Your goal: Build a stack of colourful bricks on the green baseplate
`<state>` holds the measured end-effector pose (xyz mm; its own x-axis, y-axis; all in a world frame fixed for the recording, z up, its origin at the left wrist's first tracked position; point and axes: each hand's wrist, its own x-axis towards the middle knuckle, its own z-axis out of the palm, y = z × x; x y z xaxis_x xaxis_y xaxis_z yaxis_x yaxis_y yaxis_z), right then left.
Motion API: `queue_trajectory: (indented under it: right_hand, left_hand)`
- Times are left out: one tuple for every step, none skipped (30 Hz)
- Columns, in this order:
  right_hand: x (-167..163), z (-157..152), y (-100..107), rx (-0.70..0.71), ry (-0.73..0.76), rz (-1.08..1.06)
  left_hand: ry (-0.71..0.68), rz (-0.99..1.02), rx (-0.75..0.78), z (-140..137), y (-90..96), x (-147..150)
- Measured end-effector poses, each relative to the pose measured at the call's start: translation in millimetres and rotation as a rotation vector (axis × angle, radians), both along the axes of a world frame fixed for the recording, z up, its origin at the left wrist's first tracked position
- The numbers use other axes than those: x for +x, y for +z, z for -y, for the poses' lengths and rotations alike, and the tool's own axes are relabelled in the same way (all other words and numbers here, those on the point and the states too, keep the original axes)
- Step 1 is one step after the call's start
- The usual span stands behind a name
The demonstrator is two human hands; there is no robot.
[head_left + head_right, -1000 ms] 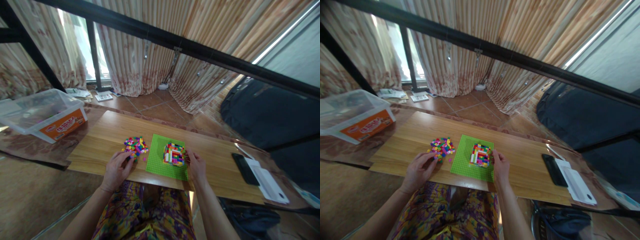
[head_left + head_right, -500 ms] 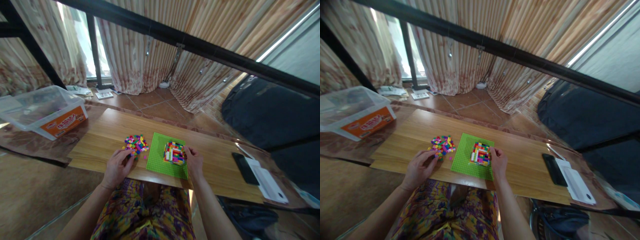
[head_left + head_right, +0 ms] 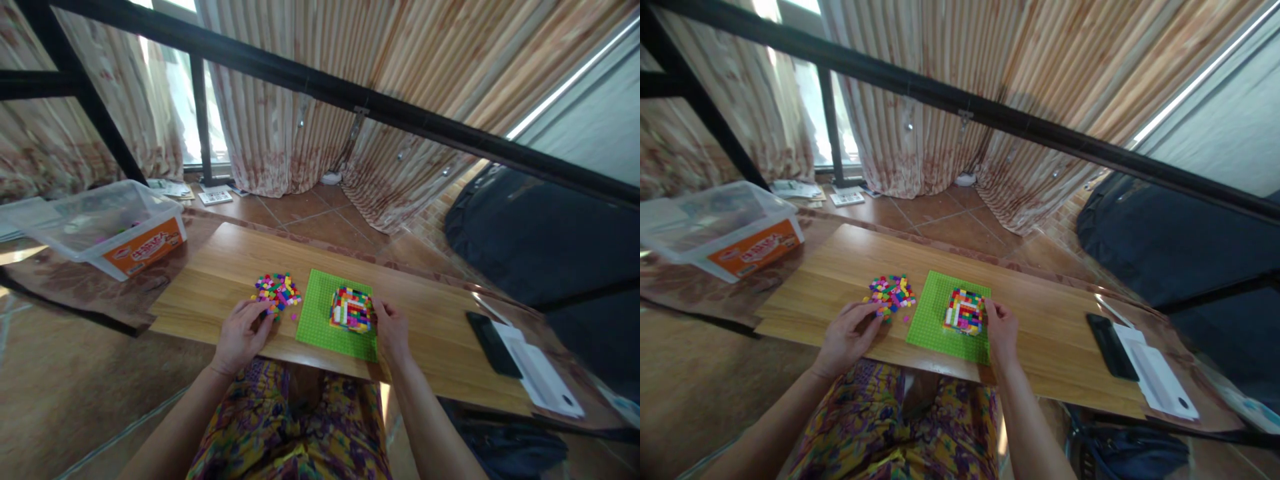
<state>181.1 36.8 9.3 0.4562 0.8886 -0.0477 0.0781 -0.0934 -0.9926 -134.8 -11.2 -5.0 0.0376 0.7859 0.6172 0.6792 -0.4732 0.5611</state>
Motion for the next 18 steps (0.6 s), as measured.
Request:
queue_trajectory:
  right_hand:
    - [0.1,2.4,-0.9,0.013,-0.008,-0.008]
    - [0.3,5.0,-1.0,0.03,-0.02,-0.002]
    - [0.4,7.5,-0.1,0.05,-0.036,0.016]
    - [0.4,9.9,2.0,0.068,-0.052,0.045]
    - [-0.1,11.9,5.2,0.083,-0.068,0.084]
    - [-1.5,13.7,9.5,0.096,-0.081,0.131]
    - [-4.2,15.4,14.6,0.111,-0.09,0.181]
    - [-8.7,17.1,20.1,0.123,-0.091,0.232]
    - [-15.0,19.0,25.5,0.138,-0.079,0.274]
    - [-23.4,21.2,30.5,0.154,-0.058,0.308]
    - [-33.5,23.9,34.6,0.16,-0.018,0.318]
    - [-45.1,27.0,37.8,0.168,0.043,0.307]
    - [-57.6,30.5,39.8,0.177,0.117,0.293]
    - [-70.4,34.0,40.7,0.18,0.202,0.303]
    - [-83.0,37.3,40.7,0.172,0.295,0.339]
    - [-94.9,39.9,39.9,0.174,0.379,0.374]
    - [-105.8,41.7,38.7,0.181,0.458,0.401]
    - [-115.5,42.5,37.1,0.19,0.524,0.422]
  left_hand:
    - [-0.004,0.002,-0.003,0.1,0.0,0.0]
    - [-0.006,0.004,-0.007,0.1,0.0,0.0]
    - [-0.007,0.005,-0.009,0.1,-0.2,0.0]
    - [-0.008,0.005,-0.011,0.2,-0.2,0.1]
    - [-0.009,0.005,-0.011,0.3,-0.2,0.2]
    - [-0.01,0.007,-0.01,0.4,-0.1,0.3]
    - [-0.012,0.009,-0.01,0.6,0.1,0.5]
    - [-0.016,0.012,-0.01,0.8,0.5,0.7]
    - [-0.022,0.013,-0.012,1.1,1.0,0.9]
    - [-0.03,0.008,-0.019,1.4,1.5,1.1]
    - [-0.031,0.004,-0.023,1.7,2.0,1.2]
    - [-0.031,0.001,-0.025,2.1,2.4,1.4]
    - [-0.028,0.0,-0.027,2.5,2.7,1.6]
    - [-0.023,0.003,-0.028,2.9,2.8,1.8]
    - [-0.018,0.008,-0.03,3.4,2.8,2.0]
    - [-0.014,0.015,-0.035,3.9,2.6,2.1]
    - [-0.01,0.021,-0.043,4.3,2.3,2.3]
    - [-0.007,0.027,-0.053,4.6,1.9,2.3]
